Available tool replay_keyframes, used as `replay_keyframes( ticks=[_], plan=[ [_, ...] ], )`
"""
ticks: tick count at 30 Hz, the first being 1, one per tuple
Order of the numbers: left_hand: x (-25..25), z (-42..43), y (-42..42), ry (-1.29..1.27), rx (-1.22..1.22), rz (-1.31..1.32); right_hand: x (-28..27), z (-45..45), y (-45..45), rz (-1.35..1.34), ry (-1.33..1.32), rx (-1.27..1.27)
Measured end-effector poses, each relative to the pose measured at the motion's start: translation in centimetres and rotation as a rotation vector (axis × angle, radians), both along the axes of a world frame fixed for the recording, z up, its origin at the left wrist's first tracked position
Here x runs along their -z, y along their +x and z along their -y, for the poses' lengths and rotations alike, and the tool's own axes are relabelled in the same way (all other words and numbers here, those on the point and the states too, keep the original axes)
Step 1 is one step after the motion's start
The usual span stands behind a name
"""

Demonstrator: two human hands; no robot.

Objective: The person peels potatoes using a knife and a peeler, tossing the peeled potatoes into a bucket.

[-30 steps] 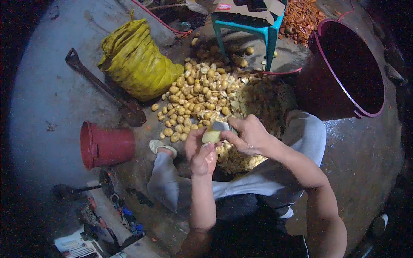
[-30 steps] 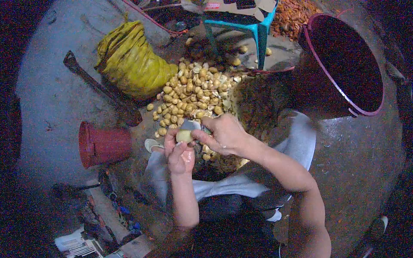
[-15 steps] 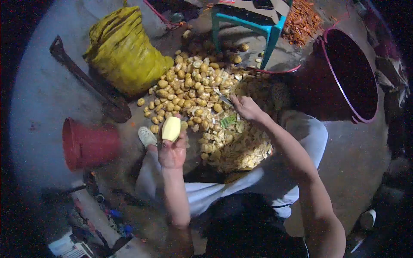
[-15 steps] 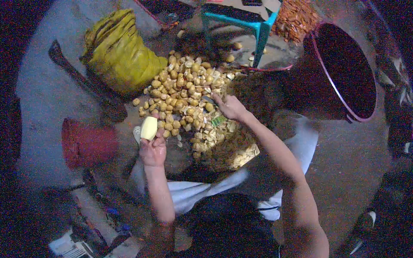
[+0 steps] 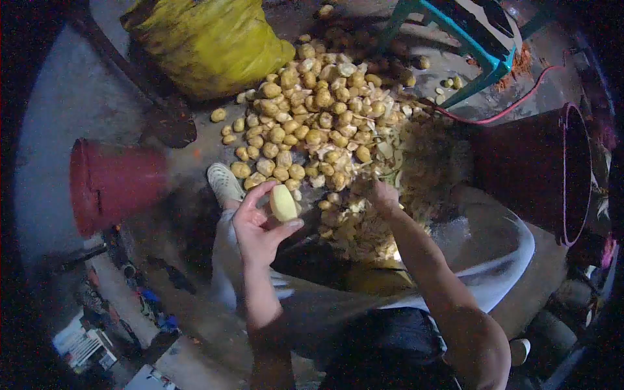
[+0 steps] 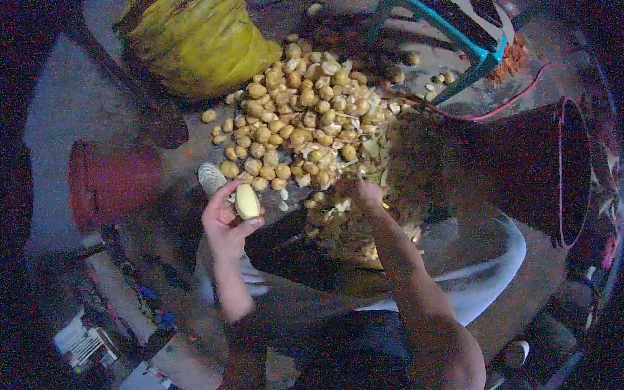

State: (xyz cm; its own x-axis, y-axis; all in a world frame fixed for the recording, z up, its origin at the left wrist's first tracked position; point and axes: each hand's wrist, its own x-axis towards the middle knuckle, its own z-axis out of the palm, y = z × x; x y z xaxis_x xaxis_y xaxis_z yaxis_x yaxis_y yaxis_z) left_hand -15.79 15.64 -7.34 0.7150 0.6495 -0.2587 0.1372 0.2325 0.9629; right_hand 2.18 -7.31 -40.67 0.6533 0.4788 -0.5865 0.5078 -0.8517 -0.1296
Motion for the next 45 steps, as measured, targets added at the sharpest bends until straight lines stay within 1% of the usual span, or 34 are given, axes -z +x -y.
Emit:
replay_keyframes(
  ticks=[2, 3, 4, 5, 7, 9, 11, 12, 13, 14, 15, 16, 17, 18, 19, 20, 21, 22, 23, 25, 26, 27, 28, 29, 30, 31, 34, 37, 38, 42, 44, 45],
  plan=[
    [-0.1, -0.3, 0.2, 0.012, -0.002, 0.008, 0.3, 0.0, 0.0, -0.043, -0.01, 0.042],
    [-0.2, -0.4, 0.4, 0.021, -0.004, 0.026, -0.2, -0.5, 0.5, -0.076, -0.023, 0.083],
    [-0.9, -0.5, 0.6, -0.009, 0.027, 0.022, -1.9, -1.1, 1.0, -0.129, -0.036, 0.159],
    [-1.2, -0.5, 0.8, -0.008, 0.028, 0.03, -2.2, -1.0, 1.1, -0.122, -0.034, 0.16],
    [-1.6, -0.3, 0.9, -0.089, 0.046, 0.068, -1.6, 1.0, 1.2, -0.005, -0.018, 0.156],
    [-1.2, -0.3, 0.6, -0.045, 0.078, 0.078, -1.9, 3.3, 2.4, 0.029, 0.029, 0.183],
    [-1.1, 0.1, 0.3, 0.003, 0.112, 0.093, -4.6, 5.7, 3.4, 0.153, 0.121, 0.159],
    [-1.2, 0.4, 0.2, 0.019, 0.115, 0.09, -6.8, 6.8, 3.4, 0.252, 0.226, 0.18],
    [-1.4, 0.8, 0.3, 0.036, 0.117, 0.09, -7.5, 7.6, 4.5, 0.273, 0.232, 0.177],
    [-1.3, 1.1, 0.2, -0.026, 0.127, 0.098, -7.5, 9.2, 6.3, 0.203, 0.278, 0.179],
    [-0.7, 1.3, 0.2, -0.019, 0.126, 0.119, -7.7, 10.7, 8.1, 0.131, 0.323, 0.18],
    [0.5, 1.6, 0.2, -0.008, 0.147, 0.16, -9.6, 11.6, 9.3, 0.065, 0.408, 0.183],
    [1.3, 1.9, 0.2, 0.005, 0.169, 0.2, -13.3, 11.5, 9.6, 0.084, 0.421, 0.178],
    [1.4, 2.4, 0.4, 0.066, 0.197, 0.183, -19.0, 10.7, 9.2, 0.011, 0.517, 0.152],
    [1.3, 3.3, 0.6, 0.078, 0.2, 0.205, -22.7, 10.6, 9.3, -0.061, 0.611, 0.124],
    [1.4, 4.4, 0.7, 0.023, 0.239, 0.224, -20.3, 12.2, 11.3, -0.181, 0.798, 0.2],
    [1.2, 5.6, 0.8, -0.035, 0.28, 0.237, -23.2, 12.5, 10.9, -0.165, 0.804, 0.199],
    [0.8, 7.0, 1.1, -0.015, 0.296, 0.234, -26.0, 12.8, 10.3, -0.333, 0.916, 0.194],
    [1.0, 8.1, 1.5, 0.079, 0.35, 0.241, -29.1, 12.8, 9.1, -0.507, 1.026, 0.184],
    [-0.8, 11.1, 1.8, -0.066, 0.418, 0.211, -34.7, 12.6, 5.7, -0.532, 1.087, 0.22],
    [-0.7, 12.2, 2.2, -0.068, 0.455, 0.225, -36.0, 12.8, 4.2, -0.57, 1.137, 0.26],
    [-0.9, 13.4, 2.3, -0.06, 0.455, 0.225, -36.1, 13.2, 3.3, -0.571, 1.145, 0.256],
    [-1.3, 14.3, 2.3, -0.076, 0.514, 0.186, -35.5, 13.6, 2.3, -0.529, 1.215, 0.224],
    [-1.8, 14.7, 2.6, -0.09, 0.576, 0.15, -34.7, 13.7, 1.9, -0.409, 1.236, 0.165],
    [-2.3, 15.3, 2.8, -0.04, 0.61, 0.128, -34.6, 13.6, 1.4, -0.283, 1.252, 0.113],
    [-2.4, 15.6, 2.8, -0.031, 0.622, 0.124, -34.5, 13.8, 1.2, -0.277, 1.264, 0.122],
    [-2.2, 16.2, 2.9, -0.154, 0.633, 0.142, -34.5, 13.4, 0.9, -0.35, 1.234, 0.176],
    [-1.6, 15.9, 3.1, -0.177, 0.601, 0.184, -35.1, 12.6, 0.6, -0.332, 1.246, 0.191],
    [-1.2, 15.8, 3.3, -0.156, 0.611, 0.199, -35.4, 12.7, 0.3, -0.443, 1.259, 0.257],
    [-1.9, 16.1, 4.2, -0.268, 0.607, 0.233, -33.8, 12.5, 0.9, -0.431, 1.25, 0.253],
    [-0.9, 16.4, 4.6, -0.269, 0.595, 0.244, -33.4, 12.8, 0.8, -0.471, 1.279, 0.354],
    [-0.6, 16.6, 4.8, -0.269, 0.575, 0.246, -33.1, 12.9, 1.0, -0.465, 1.269, 0.355]
  ],
)
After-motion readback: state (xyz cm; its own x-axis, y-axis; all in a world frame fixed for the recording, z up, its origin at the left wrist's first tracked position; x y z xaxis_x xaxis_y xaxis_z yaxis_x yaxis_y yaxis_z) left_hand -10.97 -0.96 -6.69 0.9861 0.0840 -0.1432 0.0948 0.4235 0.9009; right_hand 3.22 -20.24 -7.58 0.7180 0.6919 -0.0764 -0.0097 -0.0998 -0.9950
